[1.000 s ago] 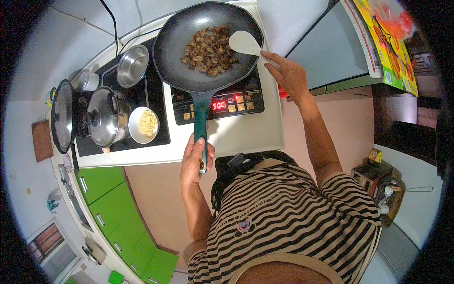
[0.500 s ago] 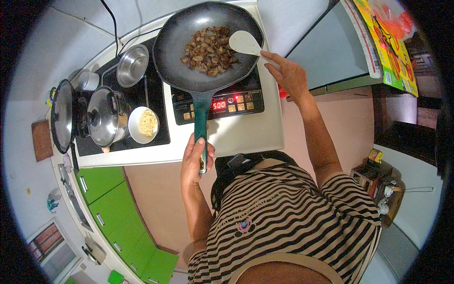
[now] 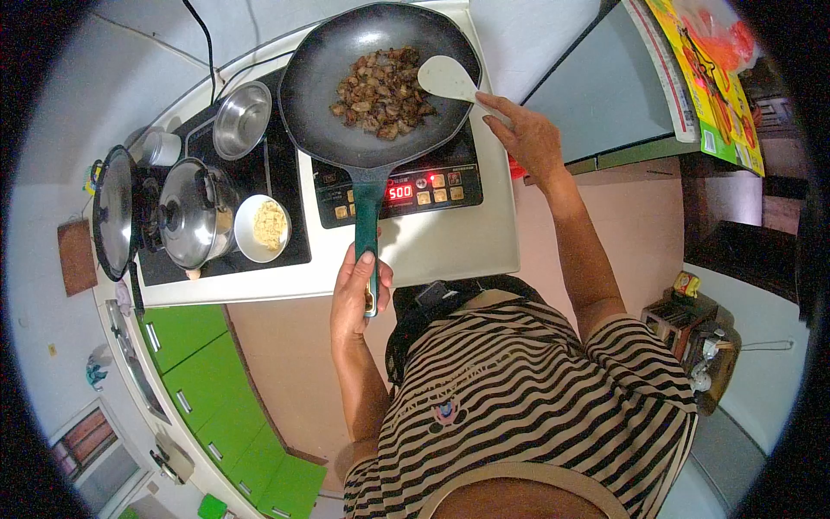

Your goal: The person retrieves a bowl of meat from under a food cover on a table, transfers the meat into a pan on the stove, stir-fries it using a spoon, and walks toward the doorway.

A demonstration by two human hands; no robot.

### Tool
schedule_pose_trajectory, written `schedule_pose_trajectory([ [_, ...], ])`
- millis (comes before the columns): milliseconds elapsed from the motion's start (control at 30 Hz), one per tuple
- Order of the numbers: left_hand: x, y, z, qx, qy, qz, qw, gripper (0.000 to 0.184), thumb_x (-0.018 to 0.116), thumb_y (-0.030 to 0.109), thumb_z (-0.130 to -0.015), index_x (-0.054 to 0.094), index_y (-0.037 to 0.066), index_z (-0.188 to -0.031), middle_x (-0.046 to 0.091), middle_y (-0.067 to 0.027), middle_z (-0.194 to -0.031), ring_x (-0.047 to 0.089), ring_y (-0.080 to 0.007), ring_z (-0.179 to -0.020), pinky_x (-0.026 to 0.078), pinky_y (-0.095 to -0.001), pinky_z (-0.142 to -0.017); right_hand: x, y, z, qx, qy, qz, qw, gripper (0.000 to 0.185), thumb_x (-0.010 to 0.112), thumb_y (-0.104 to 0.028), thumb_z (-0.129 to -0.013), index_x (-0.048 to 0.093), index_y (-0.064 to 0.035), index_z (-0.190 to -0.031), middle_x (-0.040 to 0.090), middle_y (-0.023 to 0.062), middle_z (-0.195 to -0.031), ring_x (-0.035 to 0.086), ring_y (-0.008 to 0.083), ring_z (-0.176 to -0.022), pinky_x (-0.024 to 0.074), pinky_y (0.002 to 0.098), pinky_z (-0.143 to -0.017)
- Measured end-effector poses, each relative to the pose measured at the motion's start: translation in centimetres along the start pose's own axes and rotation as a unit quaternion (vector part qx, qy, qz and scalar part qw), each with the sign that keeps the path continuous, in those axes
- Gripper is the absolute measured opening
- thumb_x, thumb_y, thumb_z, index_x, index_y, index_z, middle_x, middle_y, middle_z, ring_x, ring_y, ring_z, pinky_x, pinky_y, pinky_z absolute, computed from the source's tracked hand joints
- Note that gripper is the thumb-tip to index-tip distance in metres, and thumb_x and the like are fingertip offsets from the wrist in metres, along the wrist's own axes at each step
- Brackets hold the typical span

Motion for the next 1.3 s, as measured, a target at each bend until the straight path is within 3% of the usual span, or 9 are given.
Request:
schedule_pose_trajectory([
  [567, 0.02, -0.06, -0.11, 0.000, -0.006, 0.012, 1.000, 0.047, 0.047, 0.034, -0.097, 0.042, 0.004, -0.132, 0.052, -0.0044, -0.064, 0.037, -0.0069, -0.037, 0.030, -0.0185, -0.034, -0.26, -0.15, -0.10, 0.015, -0.010, -0.003, 1.000, 0.035, 0.061, -0.031, -0.088, 0.058, -0.0297, -0.123, 0.068, 0.0103, -0.089, 0.066, 0.0276, -0.073, 0.0515, 0.0383, -0.065],
  [633, 0.01, -0.11, -0.15, 0.005, 0.008, 0.046, 0.999, 0.044, 0.053, 0.032, -0.094, 0.050, 0.005, -0.128, 0.053, -0.0037, -0.060, 0.042, -0.0060, -0.036, 0.030, -0.0179, -0.029, -0.37, -0.27, -0.05, 0.014, -0.008, -0.006, 1.000, 0.035, 0.061, -0.031, -0.088, 0.057, -0.0300, -0.123, 0.068, 0.0106, -0.088, 0.065, 0.0281, -0.072, 0.0514, 0.0385, -0.065],
  [1033, 0.07, -0.09, -0.08, 0.011, 0.025, 0.031, 0.999, 0.043, 0.054, 0.032, -0.093, 0.052, 0.004, -0.125, 0.054, -0.0040, -0.058, 0.043, -0.0064, -0.035, 0.030, -0.0184, -0.028, -0.22, -0.18, 0.02, 0.006, -0.001, 0.006, 1.000, 0.037, 0.062, -0.031, -0.087, 0.057, -0.0304, -0.123, 0.068, 0.0097, -0.086, 0.065, 0.0262, -0.069, 0.0517, 0.0374, -0.062],
  [1300, -0.09, -0.08, -0.03, 0.005, 0.012, 0.011, 1.000, 0.046, 0.051, 0.033, -0.094, 0.047, 0.004, -0.129, 0.053, -0.0039, -0.061, 0.041, -0.0066, -0.037, 0.031, -0.0183, -0.031, -0.13, -0.13, 0.05, 0.000, 0.005, 0.003, 1.000, 0.037, 0.062, -0.032, -0.087, 0.057, -0.0303, -0.123, 0.069, 0.0093, -0.090, 0.066, 0.0255, -0.070, 0.0523, 0.0362, -0.062],
])
Point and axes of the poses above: each hand's wrist, its own z-axis away from the middle knuckle, its own x-axis out of the palm, y = z × x, the point moved 3 cm from there along -z, towards the middle knuckle
